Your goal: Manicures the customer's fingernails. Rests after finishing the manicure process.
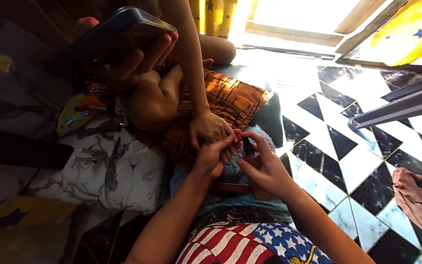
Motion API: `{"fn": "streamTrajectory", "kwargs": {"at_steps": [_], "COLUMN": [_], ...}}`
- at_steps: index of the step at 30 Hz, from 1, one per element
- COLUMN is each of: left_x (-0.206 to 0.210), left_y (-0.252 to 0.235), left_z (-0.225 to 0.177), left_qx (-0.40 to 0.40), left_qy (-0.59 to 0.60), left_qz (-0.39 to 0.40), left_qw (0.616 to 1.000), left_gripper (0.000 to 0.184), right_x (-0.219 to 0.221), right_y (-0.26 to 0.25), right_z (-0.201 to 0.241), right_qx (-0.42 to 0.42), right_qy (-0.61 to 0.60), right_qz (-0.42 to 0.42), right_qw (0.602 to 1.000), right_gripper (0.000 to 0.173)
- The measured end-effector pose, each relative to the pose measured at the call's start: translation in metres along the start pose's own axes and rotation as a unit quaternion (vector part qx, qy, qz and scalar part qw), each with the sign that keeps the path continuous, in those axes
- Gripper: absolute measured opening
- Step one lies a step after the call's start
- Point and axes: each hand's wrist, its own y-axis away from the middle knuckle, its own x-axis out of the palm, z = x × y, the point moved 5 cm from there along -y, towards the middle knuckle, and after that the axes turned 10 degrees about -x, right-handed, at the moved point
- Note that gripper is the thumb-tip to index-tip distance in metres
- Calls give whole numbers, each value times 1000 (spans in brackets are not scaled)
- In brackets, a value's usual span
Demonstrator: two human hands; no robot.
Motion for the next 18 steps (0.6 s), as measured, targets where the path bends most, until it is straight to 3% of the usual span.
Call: {"fn": "streamTrajectory", "kwargs": {"at_steps": [6, 9, 18], "left_x": [2, 2, 1], "left_y": [2, 1, 0], "left_z": [-1, -1, 1], "left_qx": [-3, -2, 3], "left_qy": [-11, -15, 10], "left_qz": [12, 9, 1], "left_qw": [1000, 1000, 1000], "left_gripper": [24, 23, 23], "right_x": [2, 4, 16], "right_y": [19, 22, 27], "right_z": [3, 3, 10], "right_qx": [16, 24, -16], "right_qy": [-3, -22, -38], "right_qz": [22, 34, 51], "right_qw": [1000, 999, 998], "right_gripper": [50, 57, 54]}}
